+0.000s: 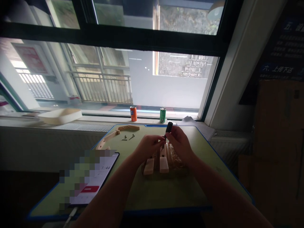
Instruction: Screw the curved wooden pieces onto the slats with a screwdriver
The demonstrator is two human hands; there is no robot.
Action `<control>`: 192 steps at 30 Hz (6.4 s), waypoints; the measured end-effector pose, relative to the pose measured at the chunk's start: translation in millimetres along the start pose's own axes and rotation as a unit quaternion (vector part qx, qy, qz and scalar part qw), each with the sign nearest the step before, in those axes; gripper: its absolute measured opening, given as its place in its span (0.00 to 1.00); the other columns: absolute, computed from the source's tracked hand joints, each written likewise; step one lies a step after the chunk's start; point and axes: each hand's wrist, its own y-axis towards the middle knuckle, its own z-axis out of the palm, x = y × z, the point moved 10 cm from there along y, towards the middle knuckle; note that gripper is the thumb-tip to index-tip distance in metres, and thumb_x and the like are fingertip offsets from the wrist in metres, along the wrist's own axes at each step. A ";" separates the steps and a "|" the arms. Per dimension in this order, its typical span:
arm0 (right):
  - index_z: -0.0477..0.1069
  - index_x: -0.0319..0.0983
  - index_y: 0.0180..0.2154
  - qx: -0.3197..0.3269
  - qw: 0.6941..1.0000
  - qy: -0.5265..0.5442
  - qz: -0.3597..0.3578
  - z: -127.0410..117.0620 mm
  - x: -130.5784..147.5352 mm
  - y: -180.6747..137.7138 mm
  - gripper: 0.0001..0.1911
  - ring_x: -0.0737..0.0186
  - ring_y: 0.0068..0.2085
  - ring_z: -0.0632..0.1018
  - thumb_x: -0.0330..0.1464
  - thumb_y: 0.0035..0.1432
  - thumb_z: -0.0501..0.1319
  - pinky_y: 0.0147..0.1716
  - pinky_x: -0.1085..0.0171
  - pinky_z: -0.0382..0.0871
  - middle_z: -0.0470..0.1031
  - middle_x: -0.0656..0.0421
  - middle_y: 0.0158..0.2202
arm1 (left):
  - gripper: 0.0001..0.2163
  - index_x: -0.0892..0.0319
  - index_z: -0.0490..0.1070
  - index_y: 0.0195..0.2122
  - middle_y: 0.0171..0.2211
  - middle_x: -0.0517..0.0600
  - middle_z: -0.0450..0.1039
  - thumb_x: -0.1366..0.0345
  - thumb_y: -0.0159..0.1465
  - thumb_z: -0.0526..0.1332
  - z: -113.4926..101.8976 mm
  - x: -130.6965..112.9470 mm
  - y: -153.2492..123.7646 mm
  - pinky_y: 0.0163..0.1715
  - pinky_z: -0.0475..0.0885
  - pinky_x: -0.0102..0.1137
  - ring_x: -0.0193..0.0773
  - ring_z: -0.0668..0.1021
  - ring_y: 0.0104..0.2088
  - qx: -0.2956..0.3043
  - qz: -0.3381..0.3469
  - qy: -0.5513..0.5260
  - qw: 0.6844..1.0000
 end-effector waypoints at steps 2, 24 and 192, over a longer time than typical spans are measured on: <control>0.68 0.41 0.43 0.001 0.999 -0.032 -0.008 -1.2 1.2 -1.2 0.12 0.65 0.33 0.72 0.34 0.55 0.59 0.32 0.64 0.67 0.71 0.60 0.34 | 0.13 0.58 0.76 0.35 0.25 0.46 0.74 0.59 0.61 0.54 2.1 1.7 -0.1 0.28 0.63 0.25 0.31 0.72 0.26 0.005 0.001 -0.012 1.000; 0.69 0.40 0.45 -0.015 0.996 -0.091 -0.022 -3.3 4.8 -4.9 0.14 0.58 0.44 0.73 0.35 0.58 0.54 0.44 0.58 0.66 0.74 0.56 0.42 | 0.10 0.58 0.74 0.34 0.26 0.44 0.73 0.62 0.61 0.54 4.4 -1.0 -0.9 0.28 0.63 0.25 0.30 0.72 0.26 0.013 -0.001 -0.011 1.000; 0.67 0.41 0.33 -0.078 0.979 -0.181 -0.049 -15.1 5.8 -7.0 0.07 0.63 0.30 0.69 0.37 0.53 0.59 0.29 0.63 0.64 0.67 0.61 0.29 | 0.15 0.61 0.75 0.36 0.29 0.49 0.75 0.56 0.58 0.57 11.5 4.4 0.0 0.28 0.65 0.28 0.34 0.73 0.27 0.036 -0.025 -0.076 0.996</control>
